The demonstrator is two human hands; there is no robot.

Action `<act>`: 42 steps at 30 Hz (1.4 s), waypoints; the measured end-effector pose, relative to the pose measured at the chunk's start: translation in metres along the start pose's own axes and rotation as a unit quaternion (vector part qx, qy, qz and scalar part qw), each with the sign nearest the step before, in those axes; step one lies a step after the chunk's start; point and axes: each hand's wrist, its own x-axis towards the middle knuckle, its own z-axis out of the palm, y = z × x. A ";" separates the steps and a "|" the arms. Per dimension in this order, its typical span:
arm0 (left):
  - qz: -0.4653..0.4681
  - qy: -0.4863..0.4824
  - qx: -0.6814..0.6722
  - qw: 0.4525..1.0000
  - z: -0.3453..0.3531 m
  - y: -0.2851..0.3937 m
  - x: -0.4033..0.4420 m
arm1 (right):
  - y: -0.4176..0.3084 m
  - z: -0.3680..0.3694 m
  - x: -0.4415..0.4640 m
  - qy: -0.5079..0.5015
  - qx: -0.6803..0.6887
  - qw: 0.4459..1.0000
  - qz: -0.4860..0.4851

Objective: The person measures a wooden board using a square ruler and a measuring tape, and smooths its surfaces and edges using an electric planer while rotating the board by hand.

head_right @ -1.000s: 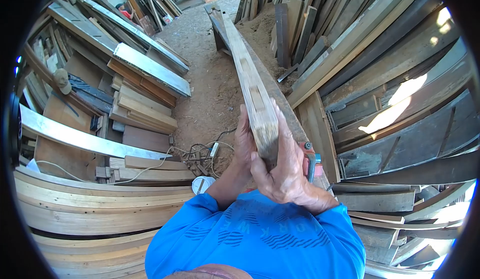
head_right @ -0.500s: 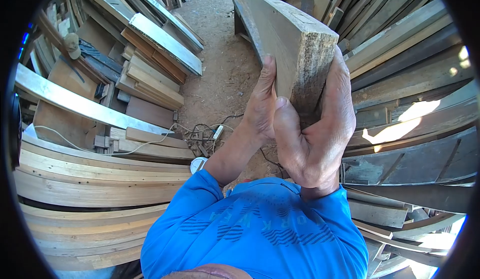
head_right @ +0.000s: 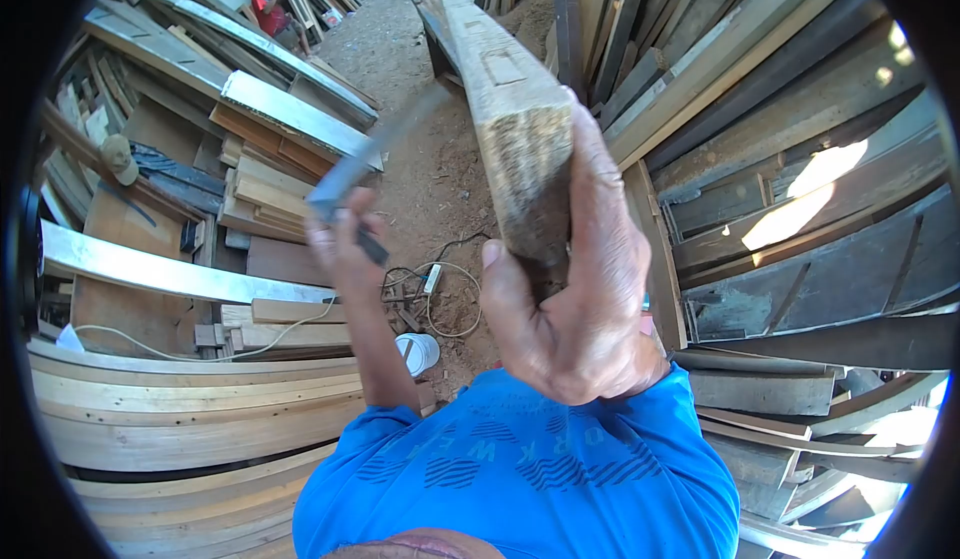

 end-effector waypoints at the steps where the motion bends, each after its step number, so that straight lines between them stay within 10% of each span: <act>1: 0.037 0.040 -0.070 0.996 0.002 0.020 0.007 | -0.001 0.001 -0.001 -0.006 -0.001 1.000 -0.001; 6: 0.263 0.004 -0.142 0.954 0.007 0.035 0.069 | -0.008 -0.003 0.001 -0.045 -0.008 0.999 -0.002; 12: 0.219 -0.101 0.113 0.964 0.095 0.004 0.110 | -0.013 0.000 -0.009 -0.074 0.019 0.996 0.051; 42: 0.114 -0.119 0.019 0.986 0.177 -0.108 0.161 | -0.014 -0.011 -0.024 -0.111 0.045 0.988 0.097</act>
